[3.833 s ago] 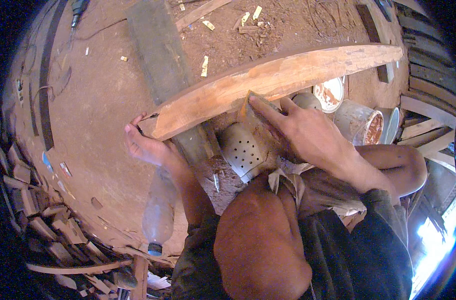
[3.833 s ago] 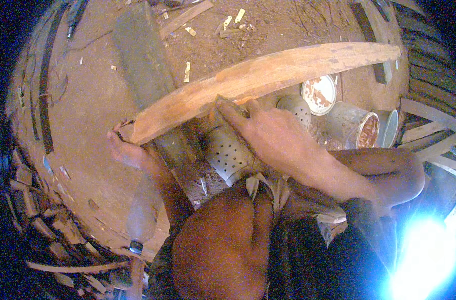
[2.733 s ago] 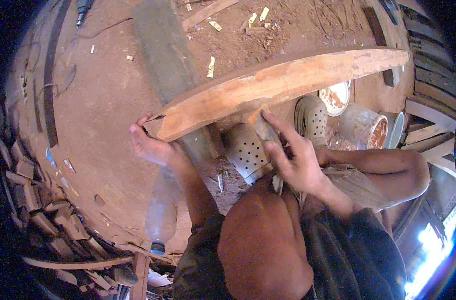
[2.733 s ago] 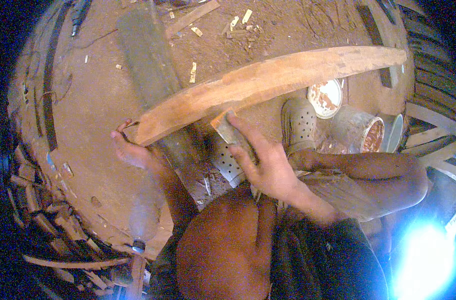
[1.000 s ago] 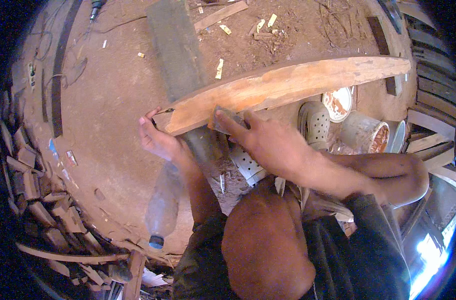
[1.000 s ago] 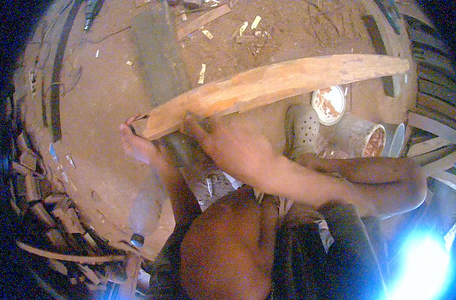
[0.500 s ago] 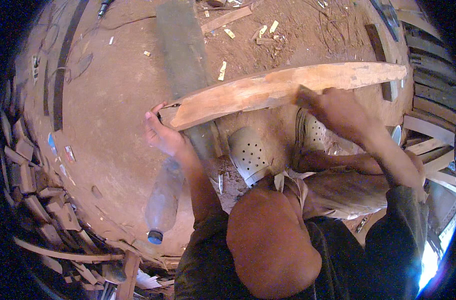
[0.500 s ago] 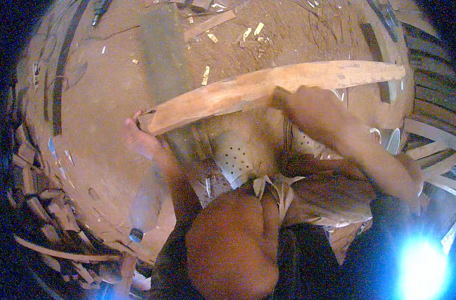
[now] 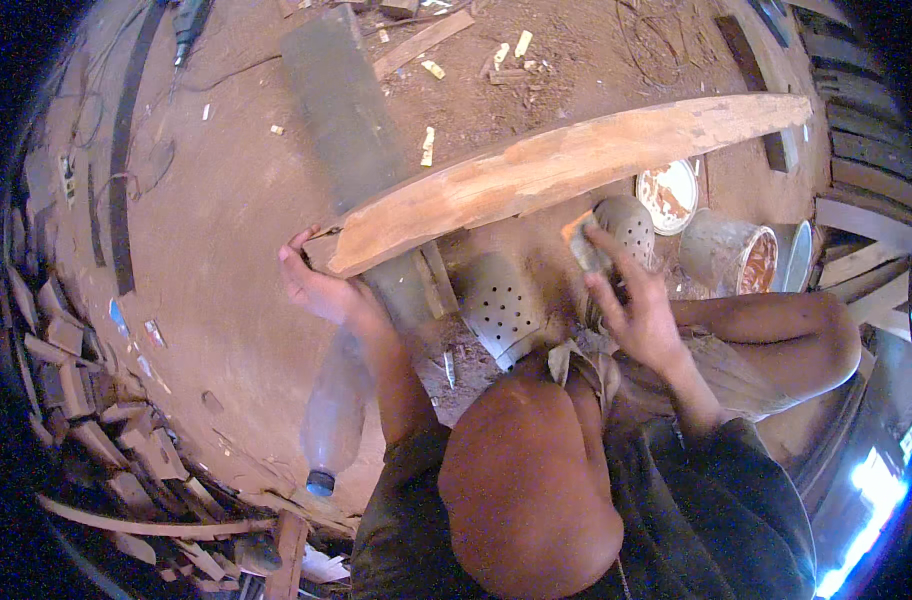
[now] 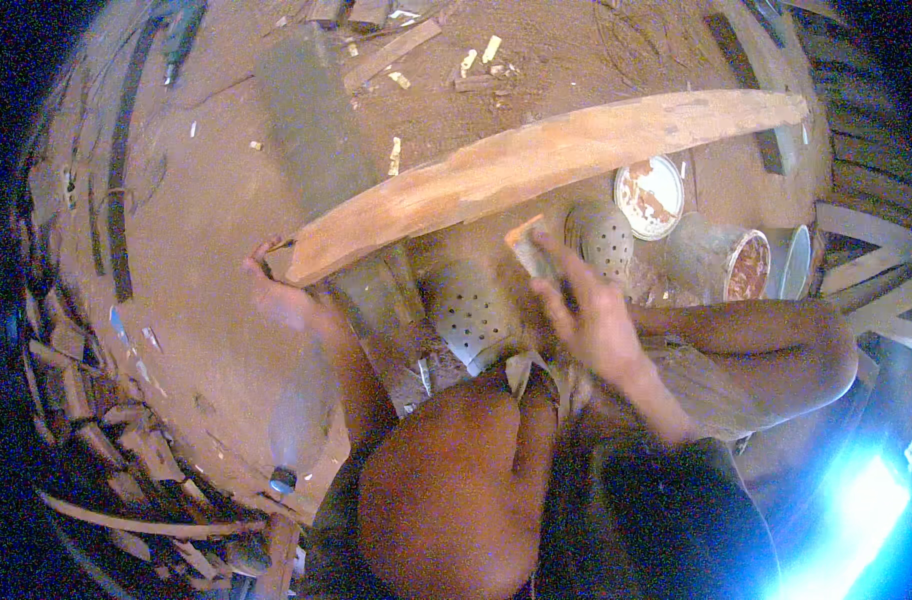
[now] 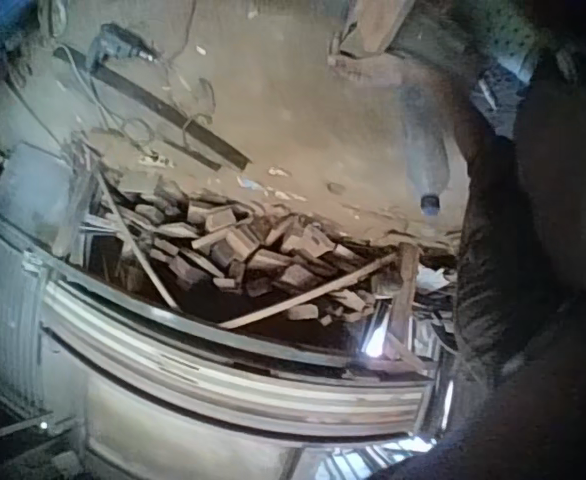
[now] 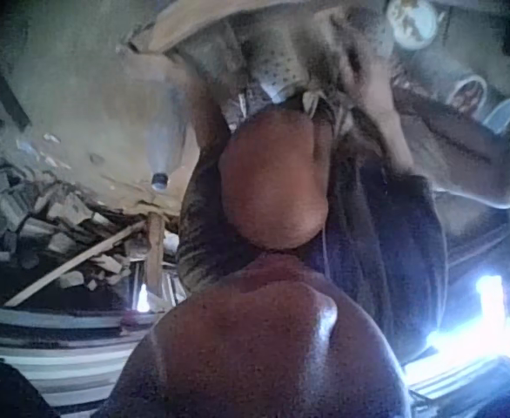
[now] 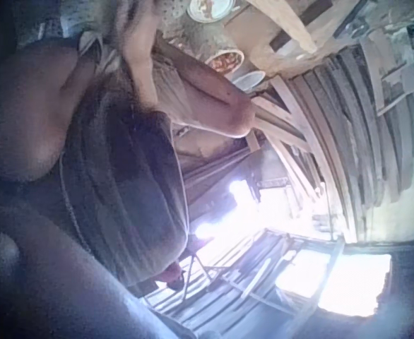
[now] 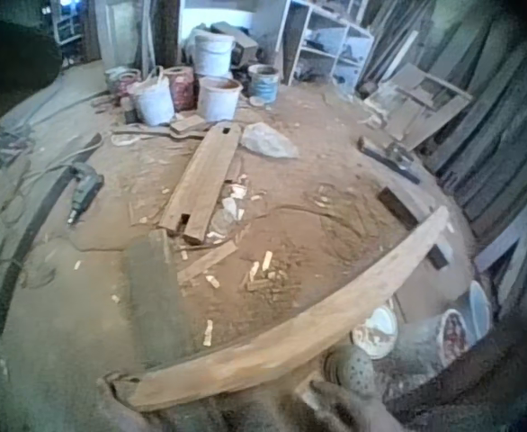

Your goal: The person sits on the floor and applies a reddish-brown finish to a long wooden plank using a brush. They repeatedly dip the brush into a bucket of finish and apply it to the wood, occasionally turning the plank to coat different sides.

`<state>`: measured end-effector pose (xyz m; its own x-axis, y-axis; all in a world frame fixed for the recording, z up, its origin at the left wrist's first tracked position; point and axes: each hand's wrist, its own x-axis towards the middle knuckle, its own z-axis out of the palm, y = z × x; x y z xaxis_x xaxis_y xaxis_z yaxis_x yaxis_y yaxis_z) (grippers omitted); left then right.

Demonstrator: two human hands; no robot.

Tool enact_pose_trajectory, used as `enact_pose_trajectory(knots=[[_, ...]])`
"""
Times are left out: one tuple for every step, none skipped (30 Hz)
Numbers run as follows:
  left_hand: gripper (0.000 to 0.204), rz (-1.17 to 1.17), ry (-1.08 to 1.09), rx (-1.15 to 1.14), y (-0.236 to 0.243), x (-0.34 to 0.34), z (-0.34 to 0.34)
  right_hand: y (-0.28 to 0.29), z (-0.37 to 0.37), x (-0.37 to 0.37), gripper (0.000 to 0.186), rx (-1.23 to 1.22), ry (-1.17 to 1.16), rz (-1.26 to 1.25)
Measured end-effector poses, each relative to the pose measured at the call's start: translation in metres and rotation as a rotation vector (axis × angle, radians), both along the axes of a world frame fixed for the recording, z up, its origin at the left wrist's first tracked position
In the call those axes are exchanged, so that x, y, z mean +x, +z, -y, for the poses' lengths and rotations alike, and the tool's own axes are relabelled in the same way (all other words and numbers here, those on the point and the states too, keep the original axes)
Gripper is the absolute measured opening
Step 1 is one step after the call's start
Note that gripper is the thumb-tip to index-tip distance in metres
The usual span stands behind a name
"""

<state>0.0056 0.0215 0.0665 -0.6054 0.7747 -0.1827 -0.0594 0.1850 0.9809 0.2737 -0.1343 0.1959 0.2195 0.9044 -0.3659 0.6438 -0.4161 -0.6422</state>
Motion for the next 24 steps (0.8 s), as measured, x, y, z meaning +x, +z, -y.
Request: enact_pose_trajectory(knots=[[0.042,-0.054,-0.013,-0.006,0.0,0.002,0.0,0.002,-0.002,-0.006,0.046,0.02,0.008,0.002],[0.042,-0.069,-0.017,0.007,0.002,0.004,-0.001,0.002,-0.003,-0.01,0.046,0.005,-0.013,-0.048],[0.041,-0.085,-0.02,0.02,0.004,0.007,-0.001,0.003,-0.003,-0.013,0.046,-0.01,-0.034,-0.098],[0.041,-0.069,-0.018,0.03,0.003,0.008,-0.002,0.003,-0.004,-0.015,0.045,-0.025,-0.054,-0.147],[0.042,-0.058,-0.014,0.041,0.004,0.008,-0.002,0.002,-0.005,-0.017,0.045,-0.012,-0.044,-0.142],[0.042,-0.017,-0.005,0.05,0.001,0.006,-0.002,0.001,-0.006,-0.018,0.045,0.001,-0.033,-0.137],[0.042,0.025,0.005,0.059,0.0,0.004,-0.002,0.0,-0.007,-0.019,0.045,0.014,-0.021,-0.132],[0.043,0.022,0.008,0.065,-0.001,0.004,-0.002,-0.001,-0.009,-0.021,0.046,-0.007,-0.022,-0.106],[0.044,0.019,0.012,0.072,-0.002,0.004,-0.002,-0.002,-0.012,-0.023,0.047,-0.027,-0.023,-0.08],[0.045,0.016,0.017,0.079,-0.002,0.003,-0.002,-0.003,-0.014,-0.025,0.048,-0.048,-0.022,-0.054],[0.045,0.013,0.016,0.07,-0.004,0.002,-0.002,-0.005,-0.019,-0.027,0.048,-0.023,-0.018,-0.029],[0.046,0.01,0.015,0.061,-0.005,0.0,-0.003,-0.007,-0.024,-0.03,0.049,0.002,-0.012,-0.004],[0.046,0.007,0.015,0.052,-0.006,-0.001,-0.003,-0.01,-0.028,-0.031,0.05,0.027,-0.007,0.02],[0.046,0.004,0.009,0.044,-0.005,0.0,-0.003,-0.015,-0.028,-0.032,0.051,0.006,0.0,0.059],[0.046,0.002,0.003,0.036,-0.003,0.002,-0.003,-0.024,-0.026,-0.034,0.051,-0.014,0.008,0.099],[0.046,0.0,-0.004,0.027,0.0,0.004,-0.003,-0.03,-0.024,-0.034,0.052,-0.035,0.015,0.139],[0.047,-0.002,0.001,0.022,0.002,0.005,-0.003,-0.029,-0.022,-0.036,0.052,-0.072,0.027,0.18],[0.048,-0.004,0.006,0.016,0.003,0.006,-0.004,-0.027,-0.017,-0.037,0.052,-0.109,0.039,0.222],[0.049,-0.006,0.01,0.01,0.004,0.007,-0.004,-0.024,-0.011,-0.038,0.053,-0.145,0.05,0.264],[0.049,-0.017,0.024,0.025,0.004,0.007,-0.003,-0.021,-0.006,-0.035,0.053,-0.108,0.056,0.231],[0.05,-0.027,0.037,0.04,0.003,0.007,-0.003,-0.018,0.001,-0.031,0.053,-0.07,0.063,0.197],[0.05,-0.039,0.05,0.055,0.003,0.007,-0.003,-0.017,0.003,-0.029,0.053,-0.033,0.07,0.162],[0.049,-0.032,0.047,0.029,0.0,0.009,-0.003,-0.018,-0.001,-0.024,0.054,0.033,0.045,0.181],[0.049,-0.034,0.042,0.0,0.0,0.006,-0.002,-0.021,-0.009,-0.024,0.054,0.093,0.019,0.191]])
